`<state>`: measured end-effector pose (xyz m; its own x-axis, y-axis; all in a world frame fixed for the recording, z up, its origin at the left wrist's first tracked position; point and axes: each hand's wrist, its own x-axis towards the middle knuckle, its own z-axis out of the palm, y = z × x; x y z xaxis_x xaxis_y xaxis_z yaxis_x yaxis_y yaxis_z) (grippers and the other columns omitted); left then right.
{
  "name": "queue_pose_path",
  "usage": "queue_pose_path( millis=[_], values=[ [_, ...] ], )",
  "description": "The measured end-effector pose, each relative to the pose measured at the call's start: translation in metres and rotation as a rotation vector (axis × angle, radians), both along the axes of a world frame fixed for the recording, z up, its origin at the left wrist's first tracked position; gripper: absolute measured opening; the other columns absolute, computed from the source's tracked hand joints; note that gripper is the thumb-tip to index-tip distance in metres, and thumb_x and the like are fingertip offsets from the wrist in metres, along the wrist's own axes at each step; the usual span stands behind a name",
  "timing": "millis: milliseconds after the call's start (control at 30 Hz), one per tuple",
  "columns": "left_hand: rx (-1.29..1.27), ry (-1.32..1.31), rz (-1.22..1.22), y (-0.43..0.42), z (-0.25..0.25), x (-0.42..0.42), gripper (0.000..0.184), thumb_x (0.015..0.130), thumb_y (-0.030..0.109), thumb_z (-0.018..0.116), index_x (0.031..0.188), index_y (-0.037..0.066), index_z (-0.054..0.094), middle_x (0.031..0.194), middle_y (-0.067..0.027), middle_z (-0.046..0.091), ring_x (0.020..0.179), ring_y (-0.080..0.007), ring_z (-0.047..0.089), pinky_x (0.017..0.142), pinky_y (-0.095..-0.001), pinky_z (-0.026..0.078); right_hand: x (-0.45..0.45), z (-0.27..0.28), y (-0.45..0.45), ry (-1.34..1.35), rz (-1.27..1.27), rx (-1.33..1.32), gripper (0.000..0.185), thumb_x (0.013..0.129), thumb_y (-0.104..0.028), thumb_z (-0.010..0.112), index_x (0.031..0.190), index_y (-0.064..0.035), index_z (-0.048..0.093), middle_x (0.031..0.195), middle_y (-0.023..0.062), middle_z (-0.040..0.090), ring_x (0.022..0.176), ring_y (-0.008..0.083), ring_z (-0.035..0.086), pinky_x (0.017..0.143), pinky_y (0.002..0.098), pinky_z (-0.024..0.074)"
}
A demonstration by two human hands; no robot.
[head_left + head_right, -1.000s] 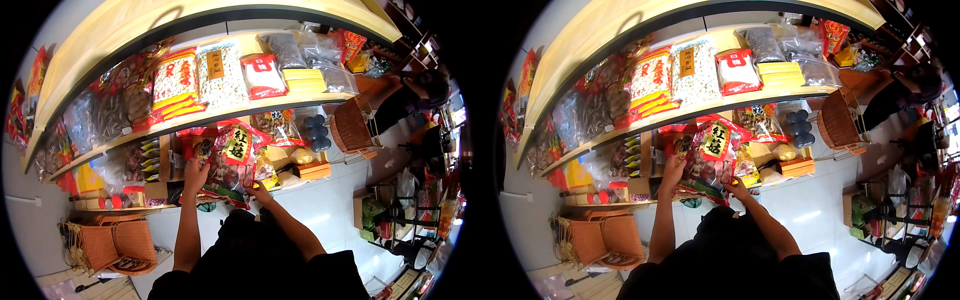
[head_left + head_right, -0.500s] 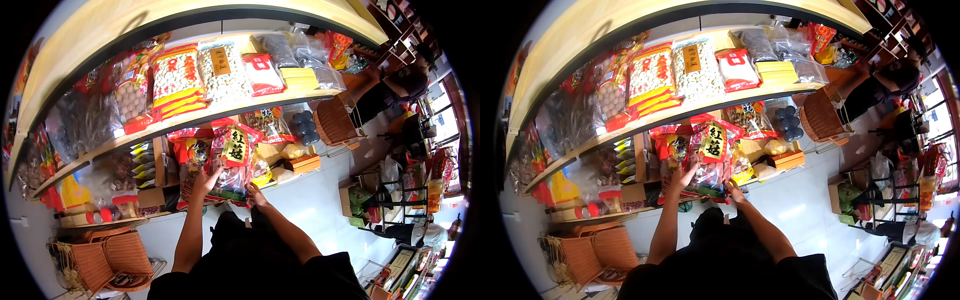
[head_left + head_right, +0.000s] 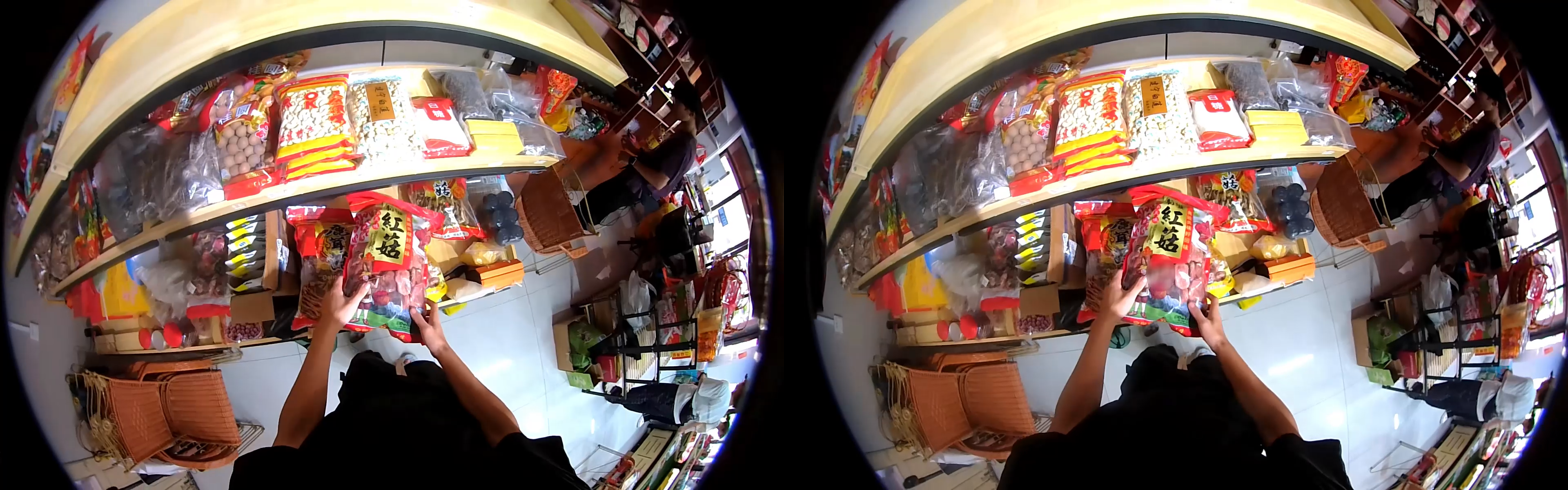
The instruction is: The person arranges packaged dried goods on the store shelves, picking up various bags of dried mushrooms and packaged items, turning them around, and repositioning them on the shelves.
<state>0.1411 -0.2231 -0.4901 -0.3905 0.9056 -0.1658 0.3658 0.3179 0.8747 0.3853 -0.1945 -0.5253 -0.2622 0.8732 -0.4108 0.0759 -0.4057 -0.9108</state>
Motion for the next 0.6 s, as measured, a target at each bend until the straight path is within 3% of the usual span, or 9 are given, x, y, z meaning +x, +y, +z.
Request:
queue_pose_path(
  millis=[67, 100, 133, 200, 233, 267, 367, 533, 600],
  values=[
    [0.097, -0.191, 0.018, -0.015, 0.03, 0.021, 0.05, 0.086, 0.038, 0.067, 0.116, 0.0, 0.056, 0.1, -0.0188, 0.066, 0.093, -0.0305, 0.065, 0.082, -0.0374, 0.049, 0.018, 0.01, -0.006, -0.012, 0.029, 0.043, 0.068, 0.088, -0.032, 0.068, 0.136, -0.0011, 0.031, 0.112, 0.0173, 0.053, 0.102, 0.0221, 0.053, 0.089, 0.0358, 0.0446],
    [0.231, -0.325, 0.018, -0.019, -0.008, 0.025, 0.037, 0.088, 0.028, 0.065, 0.11, -0.001, 0.057, 0.093, -0.0154, 0.067, 0.085, -0.0258, 0.066, 0.077, -0.035, 0.049, 0.027, 0.014, -0.01, -0.033, 0.052, 0.08, 0.067, 0.087, -0.03, 0.07, 0.135, -0.001, 0.032, 0.112, 0.0177, 0.054, 0.103, 0.0226, 0.053, 0.089, 0.036, 0.0451],
    [0.234, -0.346, 0.036, -0.026, -0.024, 0.031, 0.038, 0.089, 0.029, 0.064, 0.11, -0.002, 0.057, 0.094, -0.0162, 0.067, 0.086, -0.0256, 0.066, 0.076, -0.0352, 0.049, 0.036, 0.014, -0.012, -0.017, 0.04, 0.083, 0.067, 0.087, -0.03, 0.07, 0.135, -0.001, 0.032, 0.112, 0.0177, 0.054, 0.103, 0.0226, 0.053, 0.089, 0.036, 0.0451],
    [0.214, -0.288, 0.06, -0.042, -0.001, 0.053, 0.034, 0.09, 0.026, 0.063, 0.109, -0.002, 0.057, 0.092, -0.0135, 0.067, 0.084, -0.0219, 0.065, 0.076, -0.033, 0.049, 0.053, 0.01, -0.023, -0.028, 0.047, 0.193, 0.065, 0.086, -0.027, 0.071, 0.132, -0.0008, 0.034, 0.114, 0.0183, 0.054, 0.103, 0.0232, 0.054, 0.089, 0.0363, 0.0456],
    [0.208, -0.273, 0.046, -0.049, 0.006, 0.064, 0.034, 0.09, 0.026, 0.063, 0.109, -0.002, 0.057, 0.092, -0.0135, 0.067, 0.084, -0.0219, 0.065, 0.076, -0.033, 0.049, 0.059, 0.006, -0.029, -0.001, 0.019, 0.262, 0.062, 0.088, -0.02, 0.069, 0.133, -0.001, 0.031, 0.104, 0.0124, 0.054, 0.093, 0.0173, 0.053, 0.082, 0.0316, 0.0464],
    [0.227, -0.298, 0.057, -0.056, 0.01, 0.075, 0.032, 0.091, 0.024, 0.062, 0.109, -0.002, 0.057, 0.092, -0.0115, 0.067, 0.082, -0.0195, 0.064, 0.075, -0.0318, 0.049, 0.066, 0.013, -0.034, 0.014, 0.005, 0.258, 0.062, 0.088, -0.02, 0.069, 0.133, -0.001, 0.031, 0.104, 0.0124, 0.054, 0.093, 0.0173, 0.053, 0.082, 0.0316, 0.0464],
    [0.221, -0.337, 0.098, -0.074, 0.02, 0.101, 0.027, 0.093, 0.02, 0.059, 0.11, -0.002, 0.057, 0.091, -0.0078, 0.066, 0.08, -0.0146, 0.062, 0.074, -0.0292, 0.048, 0.086, 0.034, -0.054, 0.025, 0.001, 0.217, 0.067, 0.083, -0.024, 0.074, 0.132, -0.0003, 0.034, 0.122, 0.019, 0.05, 0.114, 0.0254, 0.051, 0.099, 0.0365, 0.0405],
    [0.289, -0.129, 0.112, -0.106, 0.03, 0.129, 0.019, 0.096, 0.015, 0.054, 0.109, 0.001, 0.057, 0.089, -0.002, 0.062, 0.077, -0.008, 0.056, 0.069, -0.0247, 0.047, 0.115, 0.035, -0.085, 0.096, 0.017, 0.255, 0.07, 0.083, -0.024, 0.074, 0.134, -0.0006, 0.032, 0.124, 0.0207, 0.048, 0.118, 0.0273, 0.049, 0.101, 0.0379, 0.0388],
    [0.324, -0.204, 0.106, -0.115, 0.06, 0.15, 0.021, 0.096, 0.016, 0.054, 0.113, 0.002, 0.052, 0.086, -0.0009, 0.058, 0.071, -0.0062, 0.054, 0.063, -0.023, 0.049, 0.125, 0.041, -0.092, 0.081, 0.018, 0.365, 0.07, 0.082, -0.024, 0.074, 0.134, -0.0008, 0.033, 0.124, 0.0211, 0.048, 0.117, 0.0286, 0.05, 0.101, 0.0393, 0.0398]
  ],
)
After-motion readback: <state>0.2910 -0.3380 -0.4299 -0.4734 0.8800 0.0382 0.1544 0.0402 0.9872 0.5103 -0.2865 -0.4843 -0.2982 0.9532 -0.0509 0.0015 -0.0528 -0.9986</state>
